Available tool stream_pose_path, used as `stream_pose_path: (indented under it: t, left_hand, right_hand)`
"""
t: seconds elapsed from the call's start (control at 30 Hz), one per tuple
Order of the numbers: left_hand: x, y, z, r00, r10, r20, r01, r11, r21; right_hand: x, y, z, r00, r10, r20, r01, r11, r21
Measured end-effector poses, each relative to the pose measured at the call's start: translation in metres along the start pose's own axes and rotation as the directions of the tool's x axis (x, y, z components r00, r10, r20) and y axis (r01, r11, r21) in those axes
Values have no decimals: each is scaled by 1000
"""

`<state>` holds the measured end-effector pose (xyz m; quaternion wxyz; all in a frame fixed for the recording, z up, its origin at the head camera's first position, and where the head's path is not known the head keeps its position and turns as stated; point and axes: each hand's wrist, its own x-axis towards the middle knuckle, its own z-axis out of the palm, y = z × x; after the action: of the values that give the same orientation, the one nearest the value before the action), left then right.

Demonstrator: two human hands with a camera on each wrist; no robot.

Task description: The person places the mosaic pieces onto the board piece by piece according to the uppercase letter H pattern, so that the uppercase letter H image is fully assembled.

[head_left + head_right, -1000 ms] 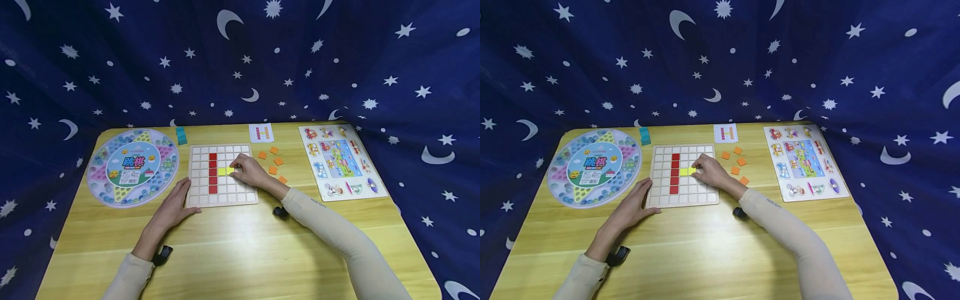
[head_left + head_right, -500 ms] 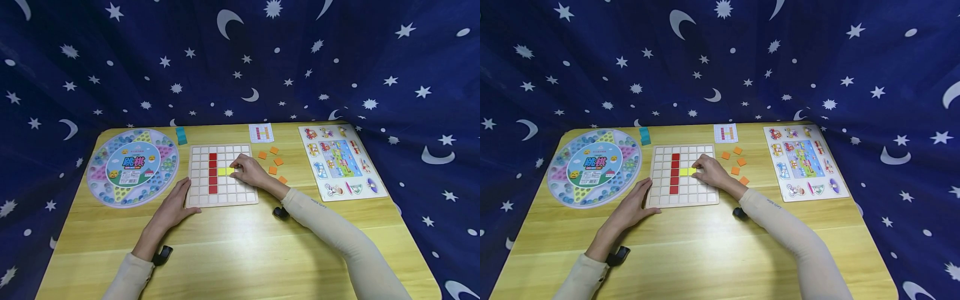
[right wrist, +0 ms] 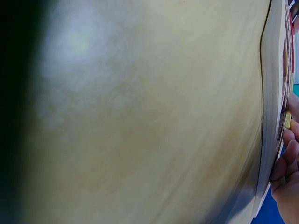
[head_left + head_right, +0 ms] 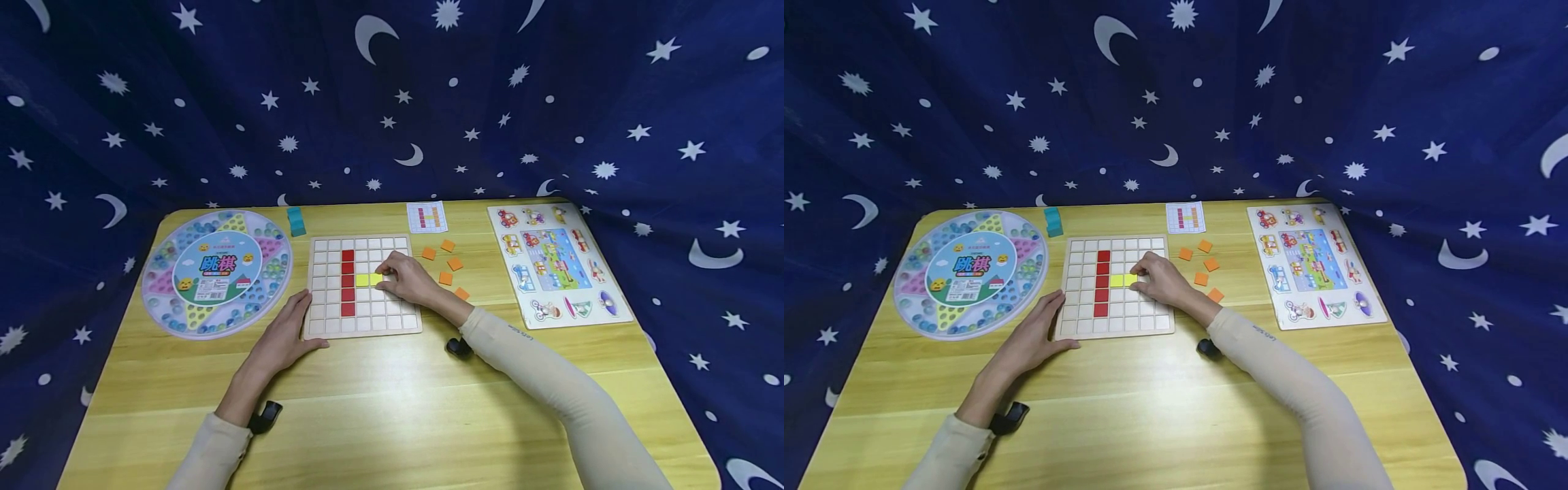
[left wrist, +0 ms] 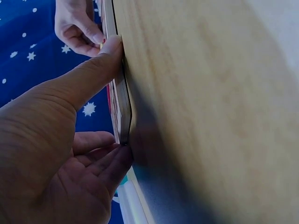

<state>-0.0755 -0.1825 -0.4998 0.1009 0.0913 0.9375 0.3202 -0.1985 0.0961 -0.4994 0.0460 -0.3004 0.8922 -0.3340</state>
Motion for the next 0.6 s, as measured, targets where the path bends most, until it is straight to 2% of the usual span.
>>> stream_pose_path:
  t: [0.6]
  left_hand:
    - [0,2,0,1000,-9,9,9,1000,1]
  right_hand:
    - [-2,0,-1,1000,6,2,-6,1000,1]
